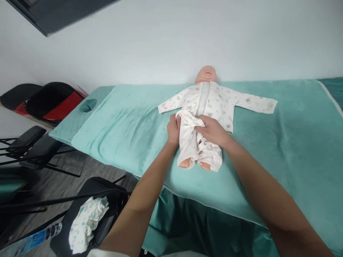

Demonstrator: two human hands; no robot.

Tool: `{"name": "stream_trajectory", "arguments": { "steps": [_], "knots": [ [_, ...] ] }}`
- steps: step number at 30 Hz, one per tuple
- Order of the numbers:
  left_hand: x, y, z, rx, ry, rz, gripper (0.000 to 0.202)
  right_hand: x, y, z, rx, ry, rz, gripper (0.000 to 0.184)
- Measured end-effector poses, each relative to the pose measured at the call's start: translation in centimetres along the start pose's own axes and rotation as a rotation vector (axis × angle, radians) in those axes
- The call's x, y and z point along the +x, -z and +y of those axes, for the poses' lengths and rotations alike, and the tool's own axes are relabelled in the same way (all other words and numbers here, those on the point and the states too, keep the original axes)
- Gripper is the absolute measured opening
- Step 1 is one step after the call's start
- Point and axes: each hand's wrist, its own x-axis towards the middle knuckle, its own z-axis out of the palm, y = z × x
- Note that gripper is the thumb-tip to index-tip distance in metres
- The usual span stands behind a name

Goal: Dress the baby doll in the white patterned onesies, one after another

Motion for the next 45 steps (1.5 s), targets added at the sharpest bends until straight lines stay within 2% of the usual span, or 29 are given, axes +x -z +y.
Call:
{"name": "stream_trajectory", "arguments": {
  "steps": [4,10,14,18,20,21,24,26,30,36,41,45],
  "knots": [
    [0.2,-0.2,-0.2,0.01,-0.006,0.004,0.041,0.1,-0.1,0.0,0.025,-0.043,0.048,0.018],
    [-0.1,0.0,0.0,-0.035,0.016,0.019,0.04,0.0,0.1,0.2,0.073,-0.071,0.0,0.027],
    [-1.1,0.6,0.3,-0.171,0.032,0.033,0.033,-0.3,0.5,0.2,0.152,0.01,-0.137,0.029],
    [-4.3,2.5,0.3,-0.256,0.202,0.092,0.033,-0.8,1.1,-0.4,0.1,0.042,-0.31,0.047],
    [-6.5,3.8,0.3,-0.173,0.199,0.04,0.032,-1.0,1.3,-0.8,0.002,0.029,-0.344,0.057],
    [-7.5,4.3,0.3,-0.118,0.167,-0.036,0.034,-1.1,1.3,-0.9,-0.042,0.03,-0.344,0.056],
    [-9.9,5.4,0.4,0.022,0.042,-0.197,0.037,-1.3,1.1,-1.1,-0.105,0.053,-0.32,0.042],
    [-10.6,5.5,0.5,0.067,0.003,-0.226,0.037,-1.4,0.8,-1.2,-0.111,0.065,-0.297,0.035],
    [-10.5,5.1,0.5,0.053,0.029,-0.254,0.037,-1.5,0.5,-1.2,-0.121,0.075,-0.234,0.034],
    [-8.4,4.1,0.4,0.092,0.036,-0.117,0.029,-1.4,0.5,-0.8,-0.039,0.081,-0.21,0.032],
    [-7.8,4.0,0.3,-0.02,0.098,-0.092,0.031,-1.1,0.6,-0.5,0.055,0.097,-0.238,0.032],
    [-6.6,3.7,-0.1,-0.275,0.167,0.103,0.026,-1.2,1.4,-0.5,0.171,0.151,-0.291,0.034]
  ]
}}
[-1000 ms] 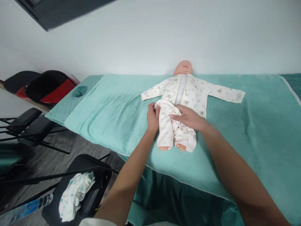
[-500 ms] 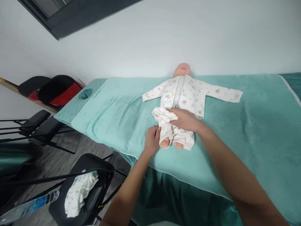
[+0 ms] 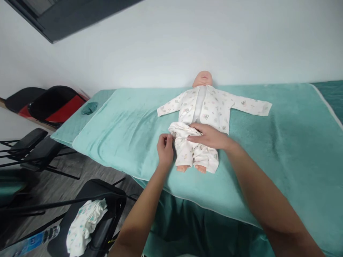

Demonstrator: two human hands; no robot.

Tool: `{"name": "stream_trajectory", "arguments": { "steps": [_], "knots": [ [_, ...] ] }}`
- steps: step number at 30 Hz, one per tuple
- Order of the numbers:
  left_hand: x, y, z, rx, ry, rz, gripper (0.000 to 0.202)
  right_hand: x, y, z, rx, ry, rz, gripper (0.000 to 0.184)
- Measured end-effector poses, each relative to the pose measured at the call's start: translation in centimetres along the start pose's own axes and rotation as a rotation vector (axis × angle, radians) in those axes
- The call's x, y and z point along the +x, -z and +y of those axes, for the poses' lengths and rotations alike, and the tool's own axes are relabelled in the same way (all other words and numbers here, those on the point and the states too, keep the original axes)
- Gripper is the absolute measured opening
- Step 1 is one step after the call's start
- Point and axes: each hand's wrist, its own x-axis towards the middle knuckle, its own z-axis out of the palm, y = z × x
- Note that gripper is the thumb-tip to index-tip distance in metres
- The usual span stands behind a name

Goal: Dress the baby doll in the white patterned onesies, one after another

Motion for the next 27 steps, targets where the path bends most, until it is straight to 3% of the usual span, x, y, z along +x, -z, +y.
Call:
{"name": "stream_trajectory", "arguments": {
  "steps": [2,4,7,9,13,16,19,22,24,27],
  "knots": [
    [1.8,-0.7,0.0,-0.152,0.051,0.081,0.022,-0.5,0.7,0.0,0.084,0.029,0.058,0.033],
    [4.1,-1.7,0.2,-0.278,0.11,0.088,0.021,-1.1,1.6,0.0,0.138,0.04,0.244,0.028],
    [7.3,-3.3,1.0,-0.399,0.134,-0.056,0.02,-1.8,3.0,0.5,0.037,0.034,0.625,0.022],
    [8.6,-3.9,1.9,-0.376,0.102,-0.232,0.019,-1.8,3.4,1.1,-0.122,0.002,0.728,0.022],
    [8.8,-3.5,3.6,-0.105,-0.117,-0.613,0.032,-1.0,1.9,2.1,-0.566,-0.047,0.54,0.031],
    [8.1,-2.7,4.0,0.056,-0.263,-0.711,0.044,-0.4,0.2,2.1,-0.844,-0.069,0.505,0.024],
    [7.4,-2.5,4.0,0.151,-0.291,-0.671,0.037,-0.3,-0.5,1.6,-0.921,-0.086,0.565,0.013],
    [7.0,-3.3,4.3,0.246,-0.38,-0.535,0.025,-0.3,-0.3,1.3,-0.899,-0.066,0.577,0.015],
    [6.9,-4.1,4.7,0.298,-0.444,-0.475,0.027,-0.4,0.0,1.5,-0.826,-0.071,0.606,0.016],
    [6.9,-5.2,5.4,0.362,-0.482,-0.471,0.023,-0.4,0.3,2.1,-0.656,-0.099,0.663,0.018]
  ]
}}
